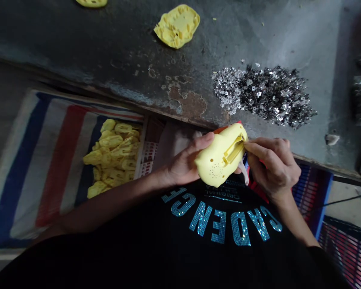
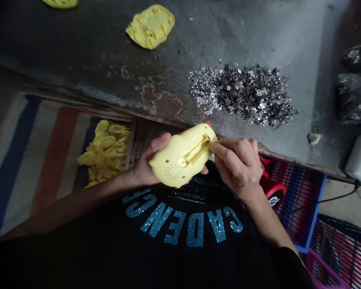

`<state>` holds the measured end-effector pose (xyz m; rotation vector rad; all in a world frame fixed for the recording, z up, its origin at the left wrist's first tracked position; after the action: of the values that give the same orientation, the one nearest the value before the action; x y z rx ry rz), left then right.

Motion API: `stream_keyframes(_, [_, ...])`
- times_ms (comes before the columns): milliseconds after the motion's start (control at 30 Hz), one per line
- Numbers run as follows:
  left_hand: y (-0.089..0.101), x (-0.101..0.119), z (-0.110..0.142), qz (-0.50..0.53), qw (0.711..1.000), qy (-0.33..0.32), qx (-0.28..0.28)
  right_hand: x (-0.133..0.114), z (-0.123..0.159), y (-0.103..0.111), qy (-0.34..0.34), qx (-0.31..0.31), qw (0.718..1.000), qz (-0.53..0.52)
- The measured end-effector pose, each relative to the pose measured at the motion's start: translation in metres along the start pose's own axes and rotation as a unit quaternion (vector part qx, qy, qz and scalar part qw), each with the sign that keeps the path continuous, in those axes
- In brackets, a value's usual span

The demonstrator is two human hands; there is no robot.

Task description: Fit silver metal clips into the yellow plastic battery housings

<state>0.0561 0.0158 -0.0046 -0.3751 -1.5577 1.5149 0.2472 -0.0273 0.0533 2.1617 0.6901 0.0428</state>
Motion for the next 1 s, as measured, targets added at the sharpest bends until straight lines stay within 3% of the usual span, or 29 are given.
stream_keyframes(233, [-0.005,-0.001,0.003,-0.008,1.0,-0.009,0.027,0.021,-0.008,0.002,-0.14,-0.053,0.975,-0.163])
stream_keyframes(433, [-0.008,0.0,0.004,-0.038,0.999,-0.014,0.009,0.042,-0.019,-0.013,-0.221,-0.189,0.893,-0.343])
stream_keyframes(533, [-0.005,0.003,0.004,-0.037,0.999,-0.026,0.018,0.042,-0.029,-0.014,-0.222,-0.222,0.873,-0.372])
stream_keyframes(767, [-0.001,0.006,0.003,-0.048,0.999,0.007,-0.004,0.036,-0.039,-0.01,-0.221,-0.215,0.887,-0.342])
stream_keyframes(1000, [0.001,0.004,0.004,-0.095,0.993,-0.05,0.041,0.043,-0.037,-0.014,-0.217,-0.196,0.887,-0.356])
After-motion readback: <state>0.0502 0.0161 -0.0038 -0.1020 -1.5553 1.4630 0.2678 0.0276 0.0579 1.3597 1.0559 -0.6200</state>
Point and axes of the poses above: each hand's wrist, its own z-axis away from the middle knuckle, its own y-axis out of the back of the hand, x = y × z, the point moved 4 cm from there along -z, towards the middle knuckle, and after that the axes turned 8 degrees about z, right-handed, at the moved point
